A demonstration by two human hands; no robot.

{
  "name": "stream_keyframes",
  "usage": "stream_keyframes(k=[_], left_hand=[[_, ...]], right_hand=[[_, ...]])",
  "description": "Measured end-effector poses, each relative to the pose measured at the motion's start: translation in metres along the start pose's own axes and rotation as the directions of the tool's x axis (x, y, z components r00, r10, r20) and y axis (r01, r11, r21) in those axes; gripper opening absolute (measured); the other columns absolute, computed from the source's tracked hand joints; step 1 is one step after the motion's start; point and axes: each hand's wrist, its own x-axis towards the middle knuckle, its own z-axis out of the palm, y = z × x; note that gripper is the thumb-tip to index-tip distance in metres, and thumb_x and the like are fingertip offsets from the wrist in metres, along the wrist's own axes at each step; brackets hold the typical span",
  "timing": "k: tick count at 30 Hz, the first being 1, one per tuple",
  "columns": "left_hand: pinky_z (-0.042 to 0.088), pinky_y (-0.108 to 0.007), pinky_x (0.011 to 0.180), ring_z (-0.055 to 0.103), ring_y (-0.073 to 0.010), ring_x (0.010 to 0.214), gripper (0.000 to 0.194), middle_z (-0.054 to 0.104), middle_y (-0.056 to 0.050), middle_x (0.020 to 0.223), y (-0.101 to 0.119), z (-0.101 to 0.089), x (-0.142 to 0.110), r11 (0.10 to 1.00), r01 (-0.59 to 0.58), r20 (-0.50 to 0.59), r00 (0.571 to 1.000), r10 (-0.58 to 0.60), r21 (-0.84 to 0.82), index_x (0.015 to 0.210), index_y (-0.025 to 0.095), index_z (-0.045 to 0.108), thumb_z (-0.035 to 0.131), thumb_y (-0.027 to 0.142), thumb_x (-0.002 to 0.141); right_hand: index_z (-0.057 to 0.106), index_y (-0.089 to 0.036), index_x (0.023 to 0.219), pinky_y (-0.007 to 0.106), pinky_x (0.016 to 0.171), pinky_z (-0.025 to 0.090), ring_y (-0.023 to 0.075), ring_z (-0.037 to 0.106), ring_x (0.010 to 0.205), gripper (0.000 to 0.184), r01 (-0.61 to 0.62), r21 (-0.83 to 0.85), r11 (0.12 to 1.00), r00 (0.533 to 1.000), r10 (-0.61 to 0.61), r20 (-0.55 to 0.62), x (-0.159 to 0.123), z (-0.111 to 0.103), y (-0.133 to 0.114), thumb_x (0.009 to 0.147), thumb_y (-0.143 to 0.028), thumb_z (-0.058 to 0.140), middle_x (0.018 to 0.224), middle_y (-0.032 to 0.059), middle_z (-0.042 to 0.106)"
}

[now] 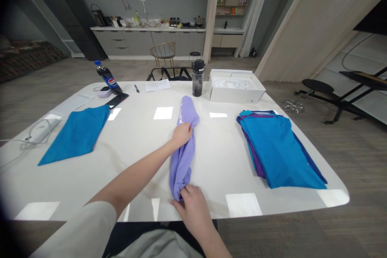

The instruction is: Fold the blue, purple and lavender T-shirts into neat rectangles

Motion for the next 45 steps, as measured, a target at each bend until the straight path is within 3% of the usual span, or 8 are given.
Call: stream_keyframes(k=[8, 11, 14, 18, 26, 36, 40, 45], left_hand=[[0.054, -0.030, 0.071, 0.065, -0.0170, 0.079, 0.019, 0.064, -0.003, 0.084, -0.108, -0.055, -0.047, 0.407, 0.432, 0.117, 0.788, -0.604, -0.805, 0.090, 0.020, 0.055, 0.051, 0.039, 0.093], [0.055, -0.038, 0.088, 0.064, -0.0224, 0.102, 0.019, 0.065, -0.010, 0.107, -0.134, -0.079, -0.072, 0.723, 0.386, -0.240, 0.764, -0.599, -0.573, 0.106, 0.019, 0.058, 0.052, 0.031, 0.092], [0.046, -0.042, 0.107, 0.056, -0.0252, 0.123, 0.029, 0.061, -0.013, 0.127, -0.129, -0.093, -0.076, 0.984, 0.124, -0.355, 0.921, -0.163, -0.131, 0.121, 0.020, 0.059, 0.048, 0.022, 0.095], [0.036, -0.042, 0.116, 0.050, -0.0276, 0.132, 0.040, 0.058, -0.011, 0.139, -0.094, -0.080, -0.038, 0.956, -0.270, 0.044, 0.963, 0.266, 0.113, 0.130, 0.023, 0.061, 0.053, 0.018, 0.092], [0.044, -0.042, 0.101, 0.064, -0.0263, 0.106, 0.029, 0.071, -0.014, 0.111, -0.101, -0.057, 0.039, 0.981, -0.135, 0.049, 0.990, 0.129, 0.140, 0.106, 0.016, 0.069, 0.041, 0.019, 0.101], [0.042, -0.046, 0.106, 0.062, -0.0288, 0.113, 0.014, 0.071, -0.011, 0.112, -0.116, -0.056, 0.013, 0.957, -0.271, 0.091, 0.961, 0.263, 0.101, 0.102, 0.020, 0.070, 0.059, 0.026, 0.095], [0.048, -0.038, 0.099, 0.064, -0.0227, 0.107, 0.021, 0.069, -0.010, 0.110, -0.123, -0.064, 0.024, 0.984, -0.080, -0.235, 0.971, 0.041, -0.159, 0.104, 0.019, 0.066, 0.045, 0.020, 0.099], [0.054, -0.030, 0.079, 0.062, -0.0144, 0.079, 0.009, 0.062, 0.000, 0.079, -0.190, -0.108, 0.023, 0.446, 0.154, -0.265, 0.621, -0.737, -0.881, 0.088, 0.019, 0.057, 0.049, 0.021, 0.093]], right_hand=[[0.063, -0.026, 0.071, 0.032, 0.073, 0.041, 0.0202, 0.062, 0.077, 0.030, 0.011, 0.126, 0.992, 0.995, -0.024, 0.097, 0.013, -0.021, -0.011, 0.091, -0.046, 0.072, 0.078, 0.0002, 0.068], [0.064, -0.025, 0.071, 0.030, 0.070, 0.041, 0.0186, 0.061, 0.073, 0.029, -0.014, 0.221, 0.975, 0.991, -0.015, 0.132, 0.024, -0.022, -0.015, 0.093, -0.044, 0.068, 0.074, -0.0003, 0.067], [0.065, -0.026, 0.071, 0.029, 0.067, 0.042, 0.0176, 0.061, 0.071, 0.029, -0.023, 0.293, 0.956, 0.990, -0.018, 0.137, 0.041, -0.023, -0.022, 0.094, -0.043, 0.065, 0.073, -0.0004, 0.066], [0.065, -0.025, 0.073, 0.028, 0.066, 0.039, 0.0161, 0.058, 0.067, 0.030, -0.007, 0.287, 0.958, 0.997, -0.017, 0.081, 0.064, -0.023, -0.035, 0.097, -0.041, 0.061, 0.072, -0.0011, 0.065], [0.065, -0.024, 0.079, 0.028, 0.064, 0.039, 0.0158, 0.058, 0.067, 0.029, -0.019, 0.228, 0.974, 0.995, -0.003, 0.095, 0.056, -0.006, -0.046, 0.100, -0.042, 0.058, 0.074, -0.0011, 0.062], [0.066, -0.026, 0.113, 0.038, 0.079, 0.048, 0.0252, 0.067, 0.090, 0.025, -0.083, -0.134, 0.988, 0.994, 0.072, -0.080, 0.048, 0.025, -0.028, 0.097, -0.045, 0.063, 0.104, 0.0053, 0.068], [0.065, -0.025, 0.115, 0.039, 0.080, 0.045, 0.0261, 0.066, 0.093, 0.027, -0.043, -0.244, 0.969, 0.996, 0.021, -0.090, 0.045, 0.033, -0.028, 0.100, -0.046, 0.059, 0.105, 0.0064, 0.069], [0.064, -0.025, 0.114, 0.039, 0.080, 0.042, 0.0250, 0.066, 0.091, 0.026, -0.012, -0.275, 0.961, 0.997, -0.011, -0.081, 0.045, 0.032, -0.031, 0.102, -0.047, 0.056, 0.103, 0.0060, 0.069]])
